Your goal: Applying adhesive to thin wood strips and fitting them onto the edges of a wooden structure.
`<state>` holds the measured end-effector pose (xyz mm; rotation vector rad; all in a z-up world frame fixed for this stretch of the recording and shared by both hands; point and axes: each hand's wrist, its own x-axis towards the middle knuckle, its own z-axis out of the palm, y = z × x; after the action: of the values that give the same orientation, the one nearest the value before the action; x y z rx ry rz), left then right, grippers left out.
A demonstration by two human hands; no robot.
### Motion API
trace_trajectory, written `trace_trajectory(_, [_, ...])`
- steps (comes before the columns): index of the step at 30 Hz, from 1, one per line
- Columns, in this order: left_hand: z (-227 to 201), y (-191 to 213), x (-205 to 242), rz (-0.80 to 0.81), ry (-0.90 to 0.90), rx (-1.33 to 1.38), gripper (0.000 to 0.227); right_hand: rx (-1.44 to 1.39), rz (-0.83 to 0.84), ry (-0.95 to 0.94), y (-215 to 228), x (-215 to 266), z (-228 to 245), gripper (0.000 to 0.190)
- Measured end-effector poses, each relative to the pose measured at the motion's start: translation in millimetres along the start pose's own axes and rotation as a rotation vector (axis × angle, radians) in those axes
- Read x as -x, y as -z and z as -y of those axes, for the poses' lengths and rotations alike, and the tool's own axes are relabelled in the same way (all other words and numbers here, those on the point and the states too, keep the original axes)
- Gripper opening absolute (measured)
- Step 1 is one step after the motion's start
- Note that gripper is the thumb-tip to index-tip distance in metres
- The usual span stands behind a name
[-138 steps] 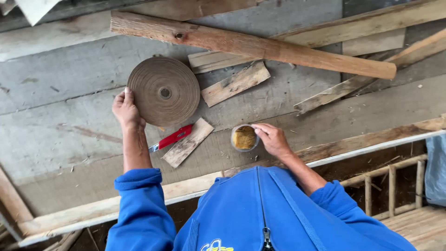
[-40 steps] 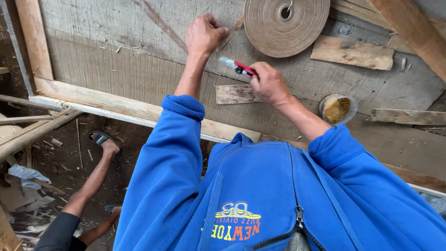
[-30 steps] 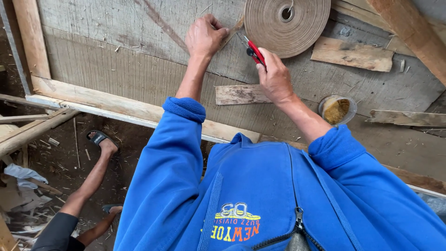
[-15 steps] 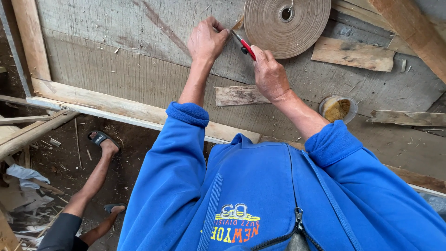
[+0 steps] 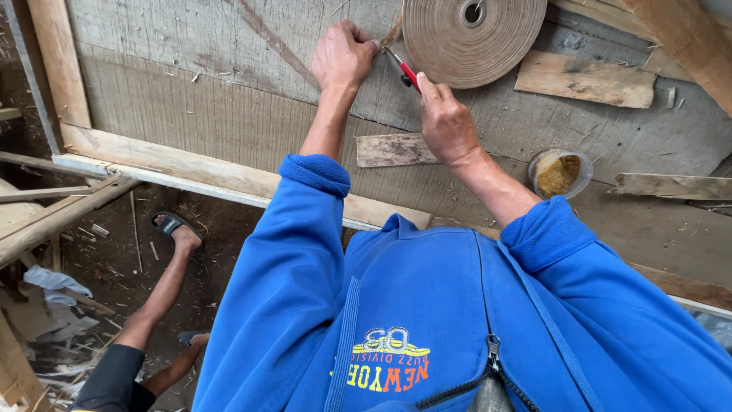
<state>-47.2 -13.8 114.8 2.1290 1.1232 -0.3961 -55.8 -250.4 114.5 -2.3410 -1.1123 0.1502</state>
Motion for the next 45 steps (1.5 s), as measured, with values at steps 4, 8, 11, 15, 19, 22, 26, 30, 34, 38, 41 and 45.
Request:
trace_trajectory(4, [8.2,-7.6,0.5,-0.029,-0.045,0.001,0.017,-0.028,0.009,-0.024,9.4,6.5,0.9,0.036])
trace_trajectory(8, [30.4,-25.5,7.0,-0.089,-0.201,-0.006,0.014,-0.206,0.028,-0.173,21.4,14.6,1.4,0.042])
trace_trajectory(11, [39.5,-30.0,24.9,-0.165,-0.265,-0.023,0.014,-0.25,0.064,-0.265,31.8,25.5,3.5,0.038])
trace_trajectory(15, [43.9,-31.5,38.3,-0.344,-0.423,-0.149,0.036,-0.146,0.089,-0.374,37.6,42.3,-2.4,0.038])
trace_trajectory(19, [55.9,-35.6,40.1,-0.342,-0.422,-0.111,0.033,-0.144,0.085,-0.394,45.3,53.8,-7.7,0.047])
trace_trajectory(22, [70.6,-40.5,42.8,-0.369,-0.468,-0.14,0.029,-0.098,0.07,-0.315,56.7,61.7,-2.2,0.052])
trace_trajectory(26, [83.1,-45.4,35.9,-0.403,-0.594,-0.16,0.016,-0.188,0.041,-0.323,70.6,75.0,9.6,0.05])
trace_trajectory(30, [101.8,-67.4,13.6,-0.511,-0.682,-0.223,0.013,-0.296,0.023,-0.348,76.7,97.0,8.2,0.047])
trace_trajectory(34, [107.6,-67.4,5.3,-0.576,-0.769,-0.262,0.01,-0.294,-0.033,-0.299,71.4,119.8,0.4,0.046])
trace_trajectory(38, [89.9,-51.3,33.6,-0.635,-0.802,-0.223,0.012,-0.345,-0.07,-0.36,79.6,130.0,7.4,0.04])
trace_trajectory(41, [49.5,-42.6,95.9,-0.373,-0.751,-0.111,0.017,-0.389,-0.137,-0.437,90.3,140.9,6.2,0.04])
trace_trajectory(45, [7.6,-68.3,180.8,0.21,-0.572,0.026,0.022,-0.507,-0.256,-0.57,108.1,167.6,-2.2,0.042])
